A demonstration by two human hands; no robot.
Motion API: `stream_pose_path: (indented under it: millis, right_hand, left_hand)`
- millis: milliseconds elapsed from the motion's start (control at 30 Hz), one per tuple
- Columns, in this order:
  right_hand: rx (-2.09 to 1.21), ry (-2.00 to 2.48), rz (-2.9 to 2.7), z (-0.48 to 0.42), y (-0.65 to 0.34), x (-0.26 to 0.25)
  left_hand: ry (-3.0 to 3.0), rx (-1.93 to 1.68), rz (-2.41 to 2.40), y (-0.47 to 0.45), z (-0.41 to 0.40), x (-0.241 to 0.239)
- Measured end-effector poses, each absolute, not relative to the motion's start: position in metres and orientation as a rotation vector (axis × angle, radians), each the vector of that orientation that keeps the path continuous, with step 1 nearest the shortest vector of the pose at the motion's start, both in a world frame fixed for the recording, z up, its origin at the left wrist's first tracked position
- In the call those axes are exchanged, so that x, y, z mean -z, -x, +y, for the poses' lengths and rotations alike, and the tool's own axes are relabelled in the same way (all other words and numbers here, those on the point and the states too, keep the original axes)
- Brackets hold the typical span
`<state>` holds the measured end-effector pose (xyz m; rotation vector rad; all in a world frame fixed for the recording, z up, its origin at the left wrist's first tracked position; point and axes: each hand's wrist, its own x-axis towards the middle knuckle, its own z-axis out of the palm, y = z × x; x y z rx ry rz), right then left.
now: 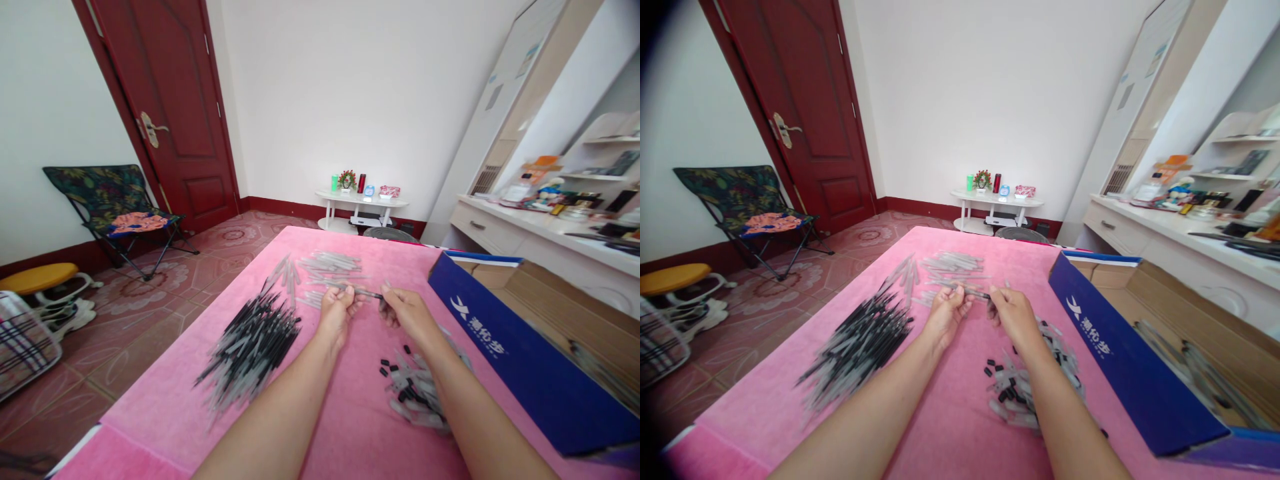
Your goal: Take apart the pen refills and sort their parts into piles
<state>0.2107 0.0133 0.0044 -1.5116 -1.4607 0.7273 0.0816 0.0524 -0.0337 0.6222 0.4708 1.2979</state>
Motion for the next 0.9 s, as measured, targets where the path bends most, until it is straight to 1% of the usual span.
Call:
stream_pose_path:
  millis: [100,267,333,467,567,700,900]
  right_hand:
    - [-0.687,1.496,-1.49,0.014,-0.209,-0.004]
    - [-0.797,1.535,-1.424,0.015,-0.215,-0.003]
    - [-0.696,1.621,-1.48,0.016,-0.226,-0.001]
    - [-0.319,1.904,-1.799,0.017,-0.251,0.004]
    - [-0.138,2.106,-1.919,0.016,-0.259,0.006]
    - [-0.087,2.259,-1.901,0.014,-0.257,0.006]
    - [-0.119,2.205,-1.967,0.012,-0.256,0.002]
  left_hand:
    - [-0.623,-1.303,0.484,-0.082,0.053,0.035]
    - [-0.719,-1.293,0.462,-0.079,0.053,0.031]
    - [-0.741,-1.297,0.445,-0.075,0.055,0.029]
    - [-0.735,-1.259,0.414,-0.07,0.059,0.026]
    - [-0.79,-1.214,0.473,-0.07,0.058,0.026]
    - [-0.909,-1.199,0.617,-0.074,0.054,0.026]
    - [-0.961,-1.184,0.749,-0.076,0.054,0.028]
